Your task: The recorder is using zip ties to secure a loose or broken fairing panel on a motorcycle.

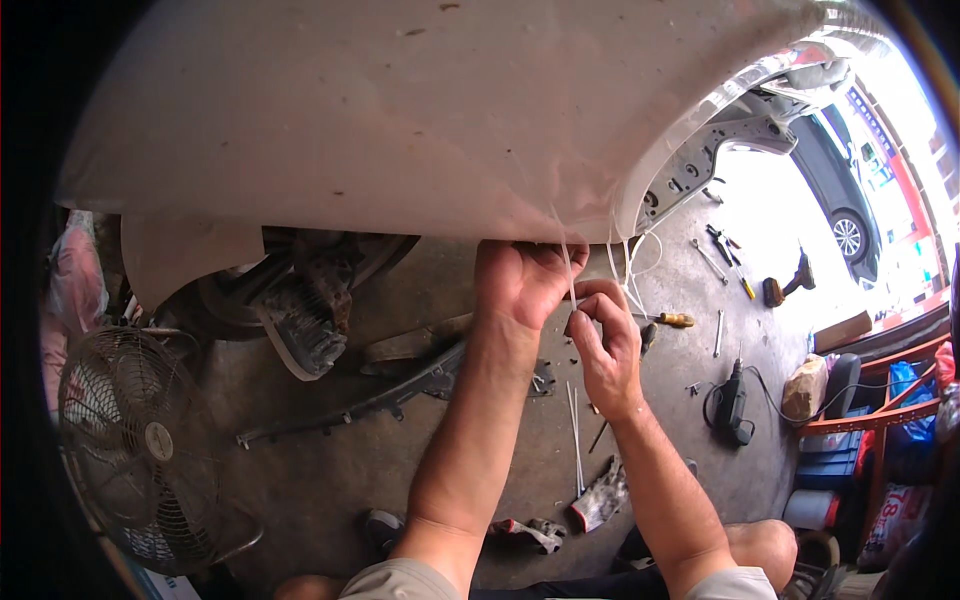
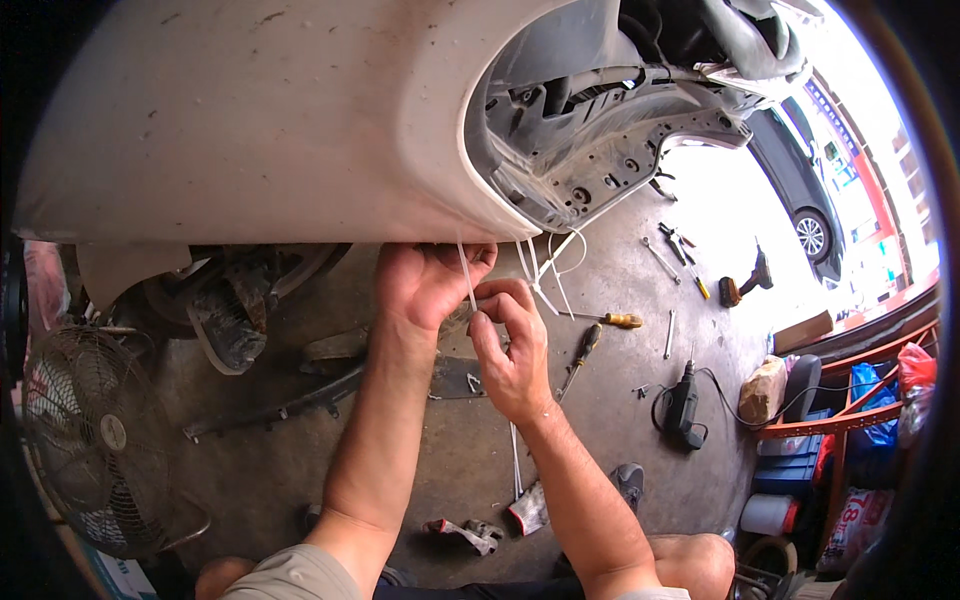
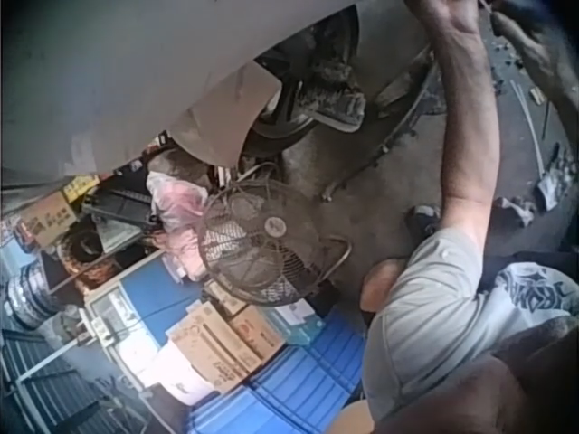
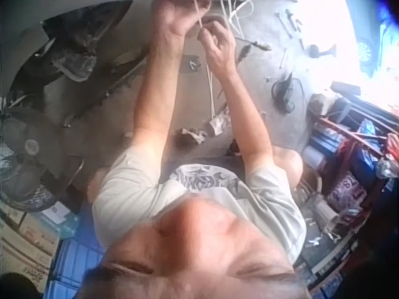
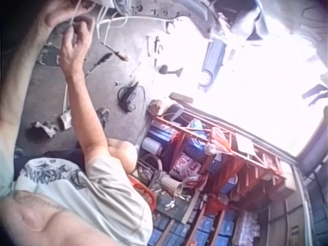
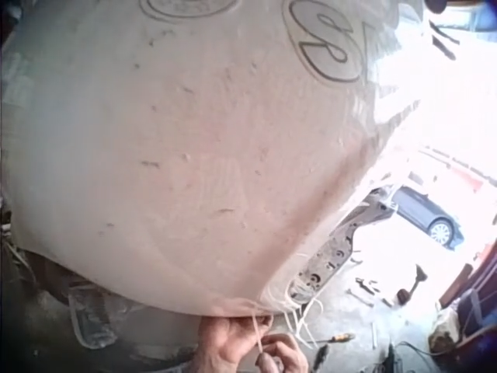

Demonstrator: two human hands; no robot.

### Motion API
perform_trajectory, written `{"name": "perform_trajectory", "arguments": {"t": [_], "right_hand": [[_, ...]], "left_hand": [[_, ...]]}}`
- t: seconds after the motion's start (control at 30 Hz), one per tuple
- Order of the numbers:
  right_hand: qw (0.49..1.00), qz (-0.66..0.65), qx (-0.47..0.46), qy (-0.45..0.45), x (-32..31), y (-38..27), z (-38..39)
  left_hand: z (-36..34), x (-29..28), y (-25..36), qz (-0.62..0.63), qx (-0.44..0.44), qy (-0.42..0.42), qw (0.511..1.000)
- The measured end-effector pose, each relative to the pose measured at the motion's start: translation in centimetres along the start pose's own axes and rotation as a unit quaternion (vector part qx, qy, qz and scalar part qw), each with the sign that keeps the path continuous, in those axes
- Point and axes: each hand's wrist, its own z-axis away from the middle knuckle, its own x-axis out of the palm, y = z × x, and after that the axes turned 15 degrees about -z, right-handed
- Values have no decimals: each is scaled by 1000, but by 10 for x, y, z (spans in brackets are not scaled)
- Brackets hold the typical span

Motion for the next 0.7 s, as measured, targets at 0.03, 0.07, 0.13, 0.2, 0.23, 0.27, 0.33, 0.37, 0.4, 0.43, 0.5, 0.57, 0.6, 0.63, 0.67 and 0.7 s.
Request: {"name": "perform_trajectory", "arguments": {"t": [0.03, 0.07, 0.13, 0.2, 0.23, 0.27, 0.33, 0.37, 0.4, 0.43, 0.5, 0.57, 0.6, 0.63, 0.67, 0.7], "right_hand": [[1000, 1, -4, 1, 0, 1, -1], [1000, 1, -9, 2, -1, 2, -1], [1000, -4, -9, 2, -1, 4, 0], [1000, -9, -9, 1, -1, 6, 1], [1000, -24, 0, 4, 0, 7, 1], [999, -38, 9, 7, 1, 7, 1], [999, -32, -3, 6, 0, 5, -1], [1000, -24, -15, 4, -1, 3, -2], [1000, -24, -14, 5, 0, 3, -2], [999, -36, -6, 6, 1, 3, -2], [998, -56, -3, 8, 2, 5, -2], [999, -52, -3, 9, 2, 4, -2], [999, -49, -2, 7, 1, 3, -2], [999, -41, -15, 5, 0, 5, -2], [999, -38, -15, 7, 0, 7, -2], [997, -76, 1, 16, 2, 8, -3]], "left_hand": [[0, 2, 0, -1, 0, 1, 1000], [0, 4, -2, 5, -3, 21, 1000], [0, 6, -1, 8, -5, 43, 999], [-2, 3, -1, 11, -5, 54, 998], [-3, -1, -2, 11, -4, 55, 998], [-5, -6, -3, 21, -6, 56, 998], [-5, -2, -3, 29, -10, 54, 998], [-4, 0, -3, 13, 2, 47, 999], [-4, 1, -4, -1, 15, 40, 999], [-3, 0, -3, -2, 13, 40, 999], [-3, -1, 0, 3, 4, 11, 1000], [-4, 1, -1, 0, 2, 18, 1000], [-4, 3, -2, -2, 2, 27, 1000], [-4, 6, -2, 0, -1, 25, 1000], [-4, 9, -3, -1, 0, 35, 999], [-4, 11, -3, -3, 2, 46, 999]]}}
